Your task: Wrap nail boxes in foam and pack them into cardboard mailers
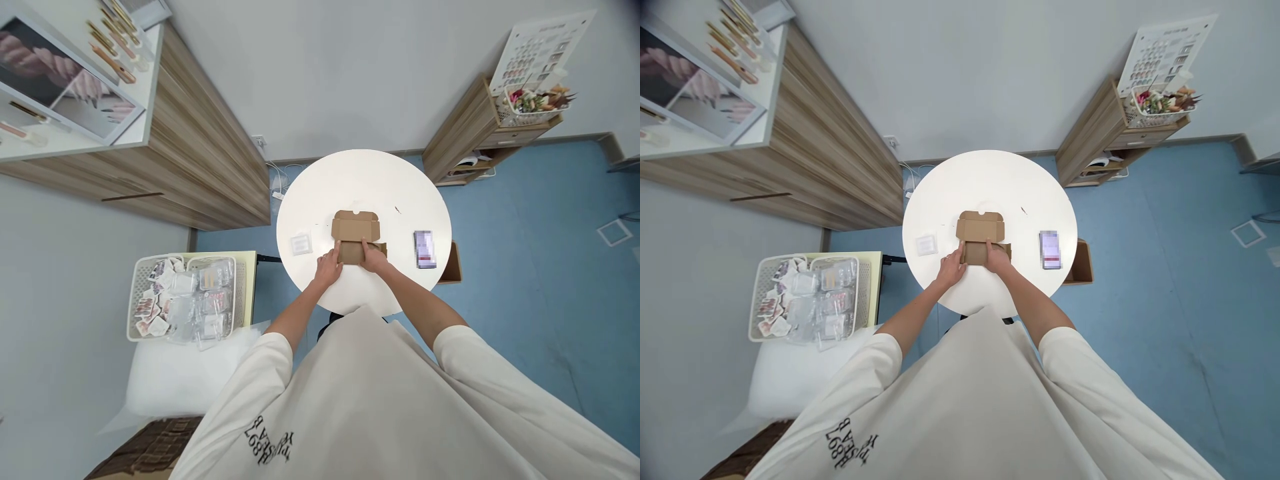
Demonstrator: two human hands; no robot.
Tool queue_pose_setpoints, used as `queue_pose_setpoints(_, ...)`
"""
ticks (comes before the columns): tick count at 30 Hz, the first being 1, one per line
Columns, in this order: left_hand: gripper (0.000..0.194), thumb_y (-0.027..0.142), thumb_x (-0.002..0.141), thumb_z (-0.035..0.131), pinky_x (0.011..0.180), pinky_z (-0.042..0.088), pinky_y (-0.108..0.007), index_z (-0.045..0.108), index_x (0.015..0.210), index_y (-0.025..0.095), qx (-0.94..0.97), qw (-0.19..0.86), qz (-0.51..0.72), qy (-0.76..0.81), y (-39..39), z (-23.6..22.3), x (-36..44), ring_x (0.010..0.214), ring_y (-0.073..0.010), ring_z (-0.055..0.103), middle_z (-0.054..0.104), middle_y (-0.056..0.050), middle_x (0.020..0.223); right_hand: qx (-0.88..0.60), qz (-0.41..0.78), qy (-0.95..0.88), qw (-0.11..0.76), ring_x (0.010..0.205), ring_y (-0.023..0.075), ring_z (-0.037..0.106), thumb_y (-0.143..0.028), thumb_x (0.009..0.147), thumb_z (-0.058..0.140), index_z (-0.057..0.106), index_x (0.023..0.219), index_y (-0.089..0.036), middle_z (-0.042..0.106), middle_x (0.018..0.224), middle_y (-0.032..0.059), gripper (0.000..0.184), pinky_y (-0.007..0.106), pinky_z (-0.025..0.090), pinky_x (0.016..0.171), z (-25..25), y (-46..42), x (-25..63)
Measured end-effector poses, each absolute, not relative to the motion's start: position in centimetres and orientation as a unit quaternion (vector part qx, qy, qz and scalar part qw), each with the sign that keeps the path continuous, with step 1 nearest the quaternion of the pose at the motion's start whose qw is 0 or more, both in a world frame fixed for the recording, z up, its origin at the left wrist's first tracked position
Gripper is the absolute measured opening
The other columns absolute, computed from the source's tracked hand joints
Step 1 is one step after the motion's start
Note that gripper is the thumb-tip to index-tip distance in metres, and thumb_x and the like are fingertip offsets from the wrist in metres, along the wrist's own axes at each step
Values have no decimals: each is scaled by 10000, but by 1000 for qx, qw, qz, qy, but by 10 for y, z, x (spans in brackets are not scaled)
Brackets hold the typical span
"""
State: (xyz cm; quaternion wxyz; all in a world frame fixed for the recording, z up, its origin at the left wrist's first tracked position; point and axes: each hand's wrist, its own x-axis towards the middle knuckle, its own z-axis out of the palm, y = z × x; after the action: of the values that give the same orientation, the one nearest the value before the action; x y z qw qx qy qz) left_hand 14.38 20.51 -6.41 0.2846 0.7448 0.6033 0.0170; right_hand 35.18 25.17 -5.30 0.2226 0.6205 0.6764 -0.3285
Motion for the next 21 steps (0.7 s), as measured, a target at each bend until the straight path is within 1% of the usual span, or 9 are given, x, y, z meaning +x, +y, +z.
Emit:
queue_pose_setpoints(1, 726, 323, 1010, 399, 1055, 364, -433, 55, 1640, 215, 751, 286, 19, 595, 203, -62, 145, 1262, -296, 536, 530, -154, 1439, 620, -328, 677, 223, 1159, 344, 631, -481, 917, 645, -161, 1619, -114, 643, 1290, 221, 1131, 385, 488, 909, -53, 252, 352)
queue_pose_setpoints(2, 721, 350, 1016, 393, 1062, 360, -433, 61, 1640, 208, 754, 287, 17, 590, 202, -61, 147, 1278, -299, 525, 515, -161, 1455, 620, -328, 678, 222, 1159, 344, 632, -470, 917, 645, -156, 1620, -111, 648, 1283, 219, 1125, 384, 490, 907, -53, 252, 352)
queue_pose_setpoints(6, 627, 398, 1022, 397, 1079, 354, -449, 237, 1609, 248, 748, 292, -15, 595, 202, -58, 153, 1322, -315, 486, 463, -156, 1507, 621, -328, 679, 215, 1138, 335, 646, -428, 922, 634, -138, 1624, -111, 666, 1255, 207, 1090, 379, 499, 884, -53, 251, 352)
queue_pose_setpoints(10, 568, 395, 1023, 402, 1073, 369, -467, 325, 1575, 281, 749, 288, -32, 596, 207, -56, 155, 1301, -318, 493, 479, -147, 1478, 619, -333, 680, 210, 1128, 335, 652, -438, 926, 624, -148, 1620, -102, 669, 1245, 208, 1092, 381, 501, 875, -53, 251, 353)
queue_pose_setpoints(14, 474, 391, 1030, 397, 1042, 398, -452, 440, 1492, 296, 759, 277, -41, 588, 210, -57, 153, 1256, -304, 523, 489, -135, 1451, 621, -336, 677, 206, 1117, 335, 657, -429, 929, 618, -145, 1622, -109, 663, 1252, 211, 1079, 376, 503, 861, -54, 252, 354)
queue_pose_setpoints(16, 450, 410, 1035, 392, 1029, 402, -447, 475, 1462, 292, 760, 276, -58, 586, 212, -59, 153, 1242, -305, 534, 507, -138, 1419, 622, -338, 677, 204, 1109, 335, 660, -420, 932, 610, -144, 1623, -107, 661, 1254, 215, 1069, 376, 507, 852, -54, 252, 354)
queue_pose_setpoints(21, 425, 448, 1046, 354, 1009, 394, -451, 569, 1357, 254, 767, 272, -105, 571, 218, -63, 155, 1202, -314, 541, 589, -147, 1254, 619, -346, 675, 202, 1122, 346, 651, -454, 932, 600, -194, 1609, -93, 643, 1278, 230, 1103, 390, 507, 867, -52, 253, 354)
